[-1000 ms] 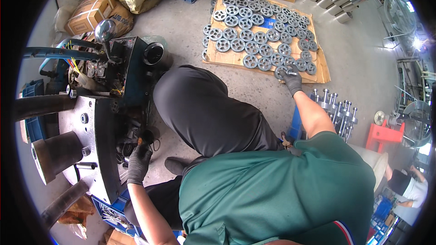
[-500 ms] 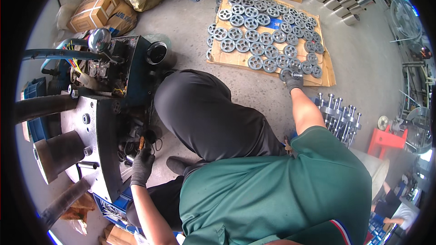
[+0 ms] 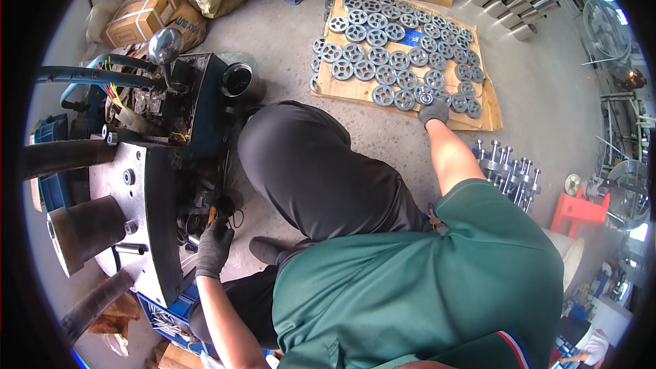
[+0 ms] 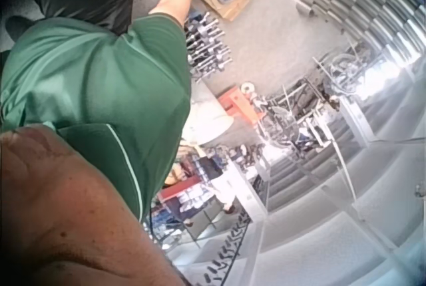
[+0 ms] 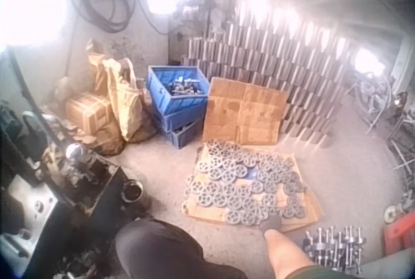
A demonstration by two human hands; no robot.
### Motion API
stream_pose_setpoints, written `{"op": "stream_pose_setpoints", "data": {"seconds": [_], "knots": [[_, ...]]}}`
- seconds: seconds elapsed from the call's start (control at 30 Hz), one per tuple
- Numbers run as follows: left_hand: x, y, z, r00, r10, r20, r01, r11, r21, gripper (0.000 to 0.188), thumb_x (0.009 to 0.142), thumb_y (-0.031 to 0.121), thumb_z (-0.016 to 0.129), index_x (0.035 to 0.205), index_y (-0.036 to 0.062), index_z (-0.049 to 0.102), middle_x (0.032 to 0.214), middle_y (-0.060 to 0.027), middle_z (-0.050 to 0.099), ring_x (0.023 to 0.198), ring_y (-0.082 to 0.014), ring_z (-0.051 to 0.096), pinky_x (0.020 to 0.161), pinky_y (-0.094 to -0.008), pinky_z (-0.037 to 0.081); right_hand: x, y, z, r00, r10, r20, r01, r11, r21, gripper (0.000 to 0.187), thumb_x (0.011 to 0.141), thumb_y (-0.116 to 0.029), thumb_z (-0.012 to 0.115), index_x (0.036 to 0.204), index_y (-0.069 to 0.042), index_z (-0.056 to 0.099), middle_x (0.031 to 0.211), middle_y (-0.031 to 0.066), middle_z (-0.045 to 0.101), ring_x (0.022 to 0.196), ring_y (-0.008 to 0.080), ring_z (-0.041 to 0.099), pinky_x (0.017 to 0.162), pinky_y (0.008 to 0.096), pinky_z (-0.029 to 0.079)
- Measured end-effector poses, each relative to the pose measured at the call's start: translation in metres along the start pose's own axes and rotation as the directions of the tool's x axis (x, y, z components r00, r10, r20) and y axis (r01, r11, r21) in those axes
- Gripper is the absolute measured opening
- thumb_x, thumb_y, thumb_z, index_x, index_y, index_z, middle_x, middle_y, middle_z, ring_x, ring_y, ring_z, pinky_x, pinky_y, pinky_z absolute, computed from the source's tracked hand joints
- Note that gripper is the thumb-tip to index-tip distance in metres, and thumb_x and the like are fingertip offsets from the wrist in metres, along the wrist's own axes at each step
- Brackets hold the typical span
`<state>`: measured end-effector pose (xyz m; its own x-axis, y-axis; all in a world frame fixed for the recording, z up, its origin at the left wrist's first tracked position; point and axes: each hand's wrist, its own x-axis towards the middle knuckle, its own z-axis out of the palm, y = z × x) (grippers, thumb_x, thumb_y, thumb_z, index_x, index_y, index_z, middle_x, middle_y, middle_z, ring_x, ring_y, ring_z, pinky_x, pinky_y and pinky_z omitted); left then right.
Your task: The recorder assembles various metal components, including gears and shafts, using a hydraulic press and manual tools like a hammer and wrench.
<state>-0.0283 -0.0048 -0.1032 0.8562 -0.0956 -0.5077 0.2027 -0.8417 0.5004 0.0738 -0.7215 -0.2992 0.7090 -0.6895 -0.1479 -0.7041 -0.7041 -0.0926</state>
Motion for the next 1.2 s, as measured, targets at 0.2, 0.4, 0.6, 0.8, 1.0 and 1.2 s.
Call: {"op": "stream_pose_setpoints", "data": {"seconds": [0.2,0.4,0.6,0.8,1.0,1.2], "knots": [[0.000,-0.002,0.002,0.999,0.041,-0.027,-0.041,0.999,-0.007,0.041,0.091,0.016,0.071,0.128,0.0023,0.064,0.104,-0.0219,0.073,0.099,-0.0366,0.071,0.087,-0.0445,0.055,0.013,-0.010,0.000,0.993,0.113,0.041,-0.111,0.993,-0.049,0.037,0.097,-0.032,0.058,0.129,-0.017,0.070,0.147,0.0225,0.053,0.131,0.0403,0.058,0.107,0.0483,0.050],[0.007,0.011,0.004,0.998,0.063,-0.022,-0.060,0.992,0.106,0.039,0.090,0.019,0.072,0.125,0.0034,0.066,0.105,-0.0216,0.072,0.099,-0.0377,0.071,0.088,-0.0461,0.055,0.046,-0.017,-0.010,0.967,0.126,0.221,-0.093,0.984,-0.155,0.043,0.101,-0.035,0.053,0.138,-0.015,0.066,0.152,0.0185,0.054,0.137,0.0367,0.056,0.109,0.0477,0.050],[-0.011,0.017,-0.007,0.998,-0.052,-0.022,0.053,0.996,0.073,0.038,0.090,0.022,0.072,0.123,0.0050,0.067,0.108,-0.0205,0.072,0.101,-0.0377,0.070,0.088,-0.0465,0.056,0.028,-0.025,0.004,0.996,0.000,0.090,0.019,0.978,-0.209,0.043,0.099,-0.042,0.056,0.130,-0.016,0.072,0.133,0.0181,0.069,0.124,0.0373,0.066,0.100,0.0486,0.055],[-0.017,0.021,-0.013,0.999,-0.038,-0.026,0.041,0.990,0.137,0.038,0.093,0.030,0.067,0.122,0.0073,0.068,0.109,-0.0211,0.072,0.107,-0.0400,0.069,0.093,-0.0485,0.054,0.032,-0.007,0.006,0.958,-0.188,0.215,0.250,0.916,-0.312,0.037,0.092,-0.028,0.063,0.120,-0.006,0.073,0.122,0.0218,0.072,0.114,0.0394,0.069,0.094,0.0474,0.056],[-0.015,0.021,-0.010,0.993,-0.022,-0.116,0.039,0.989,0.143,0.037,0.095,0.033,0.064,0.121,0.0081,0.067,0.109,-0.0190,0.071,0.105,-0.0397,0.068,0.091,-0.0496,0.054,0.000,-0.033,-0.018,0.844,-0.409,0.346,0.516,0.795,-0.319,0.040,0.094,-0.031,0.062,0.123,-0.005,0.070,0.125,0.0233,0.070,0.118,0.0396,0.067,0.095,0.0490,0.054],[-0.031,0.025,-0.024,0.995,-0.008,-0.097,0.031,0.970,0.242,0.039,0.094,0.034,0.063,0.122,0.0076,0.068,0.114,-0.0191,0.070,0.108,-0.0400,0.067,0.093,-0.0512,0.053,-0.057,-0.073,-0.030,0.765,-0.412,0.495,0.614,0.698,-0.368,0.044,0.097,-0.035,0.061,0.128,-0.004,0.067,0.129,0.0252,0.068,0.123,0.0398,0.064,0.096,0.0509,0.053]]}}
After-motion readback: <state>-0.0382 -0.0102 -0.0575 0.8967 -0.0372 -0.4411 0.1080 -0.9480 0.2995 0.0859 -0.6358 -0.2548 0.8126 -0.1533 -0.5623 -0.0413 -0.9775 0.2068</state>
